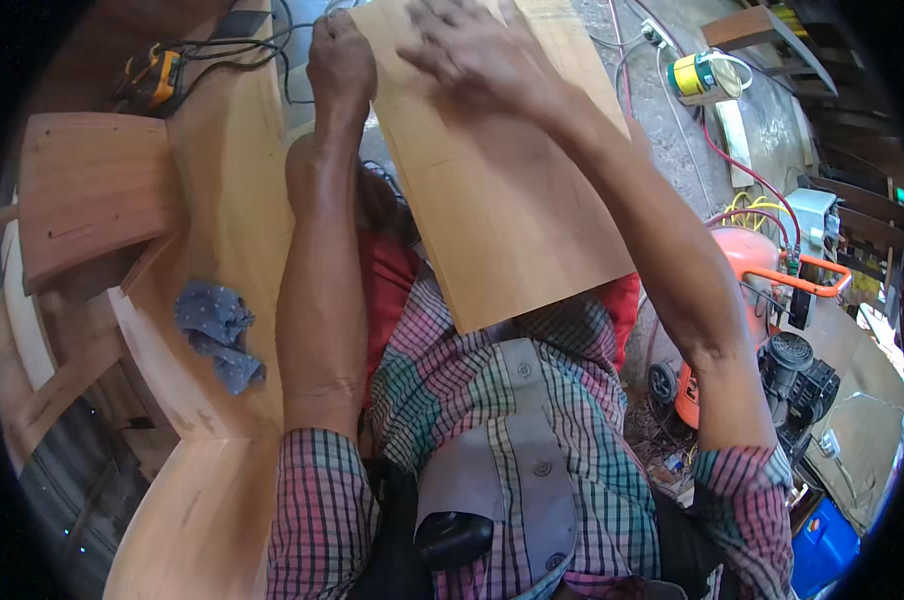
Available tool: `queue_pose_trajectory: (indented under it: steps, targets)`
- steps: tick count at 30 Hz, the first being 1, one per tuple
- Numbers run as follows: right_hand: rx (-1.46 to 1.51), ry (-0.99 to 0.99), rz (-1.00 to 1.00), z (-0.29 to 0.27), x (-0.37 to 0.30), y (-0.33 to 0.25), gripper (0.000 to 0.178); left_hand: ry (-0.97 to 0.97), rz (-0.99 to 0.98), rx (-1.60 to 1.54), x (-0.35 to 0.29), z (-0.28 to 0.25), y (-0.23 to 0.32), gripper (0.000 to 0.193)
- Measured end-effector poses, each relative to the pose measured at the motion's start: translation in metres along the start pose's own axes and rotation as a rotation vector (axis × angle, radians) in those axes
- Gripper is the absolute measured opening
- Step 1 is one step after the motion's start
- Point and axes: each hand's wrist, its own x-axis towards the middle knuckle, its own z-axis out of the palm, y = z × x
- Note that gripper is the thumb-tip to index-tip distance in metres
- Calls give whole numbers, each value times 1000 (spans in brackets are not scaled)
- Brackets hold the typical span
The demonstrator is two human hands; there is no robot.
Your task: Sanding a rectangular wooden board with sandpaper.
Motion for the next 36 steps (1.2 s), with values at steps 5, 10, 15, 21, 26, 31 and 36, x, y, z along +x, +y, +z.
queue_pose_trajectory:
  steps: [5, 10, 15, 21, 26, 31, 36]
  targets:
    - [-16, 143, 100, 4, -27, -30, 64, -16, -6, 50, 15, -3, -19, 50]
    - [368, -323, 23, -67, -193, -112, 72, 140, 149, 1, 14, -6, -42, 52]
    - [358, -348, 27, -65, -215, -114, 72, 35, 187, 293, 22, -10, -58, 56]
    - [60, -122, 49, -28, -21, -9, 56, -44, 9, 89, 3, -4, -11, 51]
    - [191, -13, 223, -23, -23, -12, 50, -28, 67, 126, 0, 1, -9, 52]
    - [255, -253, 102, -57, -189, -75, 68, 22, -44, 164, -15, -20, 5, 49]
    - [288, -277, 191, -78, -217, -81, 70, 28, 11, 165, -12, -6, 11, 47]
